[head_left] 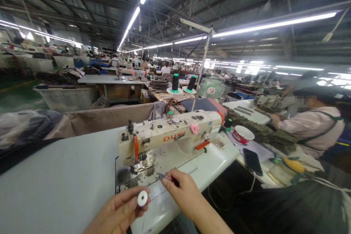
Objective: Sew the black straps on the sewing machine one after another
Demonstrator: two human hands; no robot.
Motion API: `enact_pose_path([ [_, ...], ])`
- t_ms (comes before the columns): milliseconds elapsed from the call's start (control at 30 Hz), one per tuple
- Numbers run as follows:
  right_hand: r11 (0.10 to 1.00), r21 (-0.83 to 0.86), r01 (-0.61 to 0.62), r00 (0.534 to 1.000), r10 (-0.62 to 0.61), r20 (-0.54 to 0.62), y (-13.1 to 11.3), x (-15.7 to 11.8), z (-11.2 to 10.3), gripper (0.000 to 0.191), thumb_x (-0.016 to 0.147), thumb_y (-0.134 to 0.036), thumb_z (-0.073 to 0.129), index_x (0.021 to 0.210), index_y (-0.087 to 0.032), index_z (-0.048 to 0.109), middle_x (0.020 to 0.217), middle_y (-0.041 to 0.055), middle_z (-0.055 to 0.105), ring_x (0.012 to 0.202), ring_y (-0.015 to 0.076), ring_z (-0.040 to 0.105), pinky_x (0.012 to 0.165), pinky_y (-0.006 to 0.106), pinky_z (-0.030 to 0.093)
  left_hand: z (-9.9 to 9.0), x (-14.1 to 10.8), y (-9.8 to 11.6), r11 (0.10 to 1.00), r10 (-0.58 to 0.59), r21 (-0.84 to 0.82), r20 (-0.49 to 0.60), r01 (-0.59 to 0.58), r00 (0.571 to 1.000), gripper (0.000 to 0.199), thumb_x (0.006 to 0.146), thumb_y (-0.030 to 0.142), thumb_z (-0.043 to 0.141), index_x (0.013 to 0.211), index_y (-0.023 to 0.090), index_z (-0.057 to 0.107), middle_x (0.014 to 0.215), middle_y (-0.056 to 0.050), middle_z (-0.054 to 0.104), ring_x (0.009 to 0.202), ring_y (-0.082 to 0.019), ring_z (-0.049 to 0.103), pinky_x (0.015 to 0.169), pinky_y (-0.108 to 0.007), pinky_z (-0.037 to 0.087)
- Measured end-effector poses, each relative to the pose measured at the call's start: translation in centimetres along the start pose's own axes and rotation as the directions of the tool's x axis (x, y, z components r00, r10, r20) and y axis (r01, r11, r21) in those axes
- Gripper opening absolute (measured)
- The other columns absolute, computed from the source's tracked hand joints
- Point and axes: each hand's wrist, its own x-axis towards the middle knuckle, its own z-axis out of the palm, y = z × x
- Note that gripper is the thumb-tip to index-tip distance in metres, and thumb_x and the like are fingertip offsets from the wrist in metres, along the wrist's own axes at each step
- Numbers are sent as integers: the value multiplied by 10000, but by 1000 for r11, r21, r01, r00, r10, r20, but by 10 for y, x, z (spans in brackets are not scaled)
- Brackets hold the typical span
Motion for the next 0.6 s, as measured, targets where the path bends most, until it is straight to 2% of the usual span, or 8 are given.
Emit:
enact_pose_path([
  [100,989,143,-24,994,7,112,12,-12,11,298,917,-439,570,718,-220,529,674,-50,444,693,140,446,618,255,302,7,6,12,997,71,-43,-5,-71,997,441,758,339,909,1108,96,797,1099,-160,764,998,-234,695,957,-345,538],
  [167,982,185,-44,987,14,158,19,-18,15,327,914,-472,553,708,-222,511,668,-54,414,684,140,424,620,262,304,12,10,18,984,163,-72,1,-163,987,393,787,318,888,1098,95,797,1064,-151,767,951,-204,688,911,-306,537],
  [233,981,185,-55,983,20,185,25,-21,19,353,911,-509,545,706,-223,511,667,-53,412,679,143,416,622,268,305,15,14,22,975,202,-100,11,-199,979,360,793,312,884,1067,94,801,1033,-139,767,913,-185,683,856,-276,527],
  [367,986,150,-71,968,31,249,32,-20,27,385,901,-556,530,703,-226,518,662,-49,418,678,151,419,629,276,309,16,21,28,965,238,-125,30,-232,971,300,829,301,854,1036,90,796,1002,-132,768,890,-172,671,877,-295,506],
  [600,993,73,-97,946,69,316,28,-15,41,399,878,-589,491,691,-237,488,665,-43,425,692,165,432,644,295,302,20,21,31,962,248,-131,53,-240,967,331,822,309,865,1059,91,790,971,-114,765,890,-160,660,891,-297,484],
])
